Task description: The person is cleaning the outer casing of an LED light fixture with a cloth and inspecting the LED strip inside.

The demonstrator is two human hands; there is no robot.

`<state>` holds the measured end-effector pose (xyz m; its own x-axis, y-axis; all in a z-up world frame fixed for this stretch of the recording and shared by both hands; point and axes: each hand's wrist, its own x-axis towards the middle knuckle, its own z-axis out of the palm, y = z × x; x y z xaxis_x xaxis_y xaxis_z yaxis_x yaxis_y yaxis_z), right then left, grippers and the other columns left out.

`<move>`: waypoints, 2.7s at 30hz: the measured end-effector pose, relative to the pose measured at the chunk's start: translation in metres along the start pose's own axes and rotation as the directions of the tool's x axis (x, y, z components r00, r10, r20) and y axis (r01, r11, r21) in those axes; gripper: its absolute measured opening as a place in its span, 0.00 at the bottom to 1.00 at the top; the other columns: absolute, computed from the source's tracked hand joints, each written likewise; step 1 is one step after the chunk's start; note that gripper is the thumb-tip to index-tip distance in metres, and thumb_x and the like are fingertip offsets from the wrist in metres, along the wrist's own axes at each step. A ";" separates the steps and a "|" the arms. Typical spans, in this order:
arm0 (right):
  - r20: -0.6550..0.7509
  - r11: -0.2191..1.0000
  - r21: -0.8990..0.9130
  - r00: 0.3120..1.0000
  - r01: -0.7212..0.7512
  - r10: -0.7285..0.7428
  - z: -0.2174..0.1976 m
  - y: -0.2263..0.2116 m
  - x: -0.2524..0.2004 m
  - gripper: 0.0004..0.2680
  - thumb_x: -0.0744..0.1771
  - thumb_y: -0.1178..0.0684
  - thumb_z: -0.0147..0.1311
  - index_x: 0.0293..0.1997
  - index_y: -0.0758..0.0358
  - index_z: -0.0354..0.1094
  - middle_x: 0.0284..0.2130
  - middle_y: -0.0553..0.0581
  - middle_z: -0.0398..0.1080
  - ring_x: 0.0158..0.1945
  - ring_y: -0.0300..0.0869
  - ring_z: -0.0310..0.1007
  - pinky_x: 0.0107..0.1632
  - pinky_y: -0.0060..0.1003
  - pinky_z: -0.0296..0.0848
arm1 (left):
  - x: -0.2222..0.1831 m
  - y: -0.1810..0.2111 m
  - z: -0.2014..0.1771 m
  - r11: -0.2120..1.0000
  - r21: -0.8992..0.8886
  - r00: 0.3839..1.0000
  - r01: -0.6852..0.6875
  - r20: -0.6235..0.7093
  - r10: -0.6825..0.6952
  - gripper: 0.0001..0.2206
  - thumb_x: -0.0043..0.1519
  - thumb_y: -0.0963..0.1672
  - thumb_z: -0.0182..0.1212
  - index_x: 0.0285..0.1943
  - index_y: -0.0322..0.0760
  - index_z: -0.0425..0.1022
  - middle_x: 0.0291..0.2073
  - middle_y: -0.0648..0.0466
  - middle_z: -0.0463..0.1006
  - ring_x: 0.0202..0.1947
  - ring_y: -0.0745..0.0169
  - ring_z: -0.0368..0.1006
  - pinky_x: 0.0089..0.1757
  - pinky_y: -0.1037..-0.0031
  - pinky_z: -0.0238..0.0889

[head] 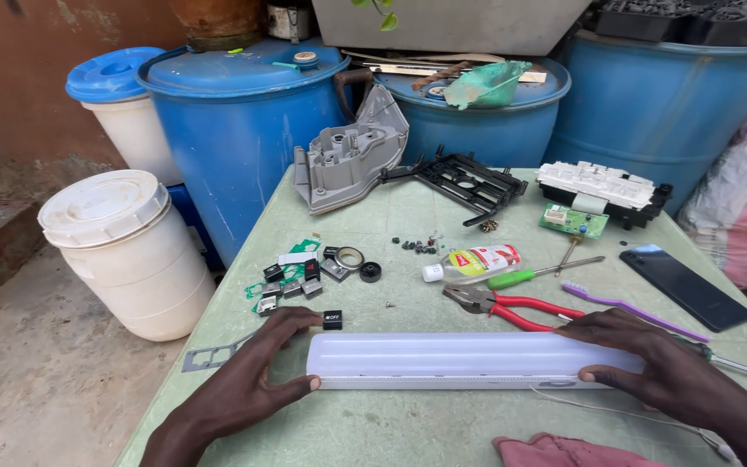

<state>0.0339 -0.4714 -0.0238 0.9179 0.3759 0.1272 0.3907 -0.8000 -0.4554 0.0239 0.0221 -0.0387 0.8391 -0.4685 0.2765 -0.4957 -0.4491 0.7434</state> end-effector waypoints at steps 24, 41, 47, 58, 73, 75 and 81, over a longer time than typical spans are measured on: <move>-0.060 0.976 0.163 0.989 0.142 -0.134 -0.049 -0.001 -0.042 0.17 0.67 0.45 0.47 0.61 0.55 0.68 0.59 0.56 0.71 0.63 0.45 0.69 0.62 0.42 0.63 | 0.100 0.044 0.134 0.693 0.608 0.922 -0.387 0.238 0.305 0.32 0.63 0.55 0.54 0.73 0.40 0.54 0.53 0.48 0.69 0.47 0.47 0.67 0.41 0.56 0.63; -0.047 0.997 0.079 0.999 -0.010 0.014 -0.030 0.015 -0.038 0.20 0.64 0.47 0.58 0.64 0.48 0.65 0.63 0.50 0.67 0.67 0.43 0.64 0.64 0.41 0.60 | 0.109 0.010 0.149 0.611 0.701 0.930 -0.368 0.258 0.263 0.38 0.60 0.59 0.55 0.76 0.44 0.49 0.56 0.53 0.67 0.47 0.51 0.67 0.41 0.59 0.64; -0.082 0.998 0.059 0.996 0.038 -0.033 -0.029 0.014 -0.038 0.19 0.65 0.46 0.55 0.63 0.50 0.65 0.62 0.52 0.68 0.66 0.45 0.65 0.64 0.43 0.62 | 0.105 0.022 0.143 0.658 0.631 0.905 -0.410 0.196 0.376 0.30 0.65 0.56 0.48 0.72 0.40 0.57 0.56 0.52 0.71 0.48 0.52 0.68 0.42 0.60 0.63; -0.098 0.997 0.069 0.995 0.034 -0.027 -0.031 0.014 -0.038 0.19 0.64 0.46 0.55 0.63 0.51 0.66 0.62 0.50 0.69 0.67 0.44 0.64 0.64 0.43 0.61 | 0.104 0.033 0.142 0.717 0.567 0.907 -0.407 0.155 0.392 0.26 0.66 0.55 0.47 0.70 0.41 0.60 0.57 0.50 0.71 0.50 0.49 0.69 0.44 0.60 0.62; 0.026 0.994 0.110 0.999 0.019 -0.022 -0.030 0.030 -0.045 0.20 0.66 0.48 0.47 0.68 0.50 0.60 0.68 0.45 0.62 0.74 0.39 0.50 0.69 0.40 0.49 | 0.097 0.065 0.138 0.720 0.595 0.925 -0.357 0.119 0.360 0.24 0.64 0.51 0.52 0.67 0.38 0.63 0.55 0.46 0.71 0.48 0.45 0.68 0.43 0.58 0.60; -0.035 0.987 0.111 0.992 -0.113 0.118 -0.023 0.055 -0.042 0.20 0.62 0.45 0.54 0.62 0.45 0.70 0.63 0.41 0.70 0.70 0.33 0.62 0.64 0.35 0.69 | 0.093 0.077 0.136 0.780 0.506 0.921 -0.369 0.088 0.379 0.22 0.64 0.49 0.51 0.65 0.35 0.65 0.50 0.45 0.72 0.44 0.43 0.68 0.42 0.56 0.58; -0.242 0.992 -0.061 0.963 0.109 -0.121 0.048 0.256 -0.006 0.30 0.54 0.30 0.52 0.61 0.41 0.70 0.60 0.42 0.74 0.60 0.37 0.75 0.63 0.41 0.67 | 0.087 0.073 0.137 0.769 0.529 0.913 -0.359 0.028 0.407 0.22 0.64 0.50 0.49 0.63 0.36 0.64 0.48 0.46 0.74 0.41 0.42 0.70 0.40 0.55 0.58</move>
<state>0.1251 -0.6555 -0.1837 0.8534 0.3453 0.3903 0.4918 -0.7815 -0.3839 0.0297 -0.1556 -0.0437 0.5583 -0.6315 0.5381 -0.8008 -0.5798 0.1505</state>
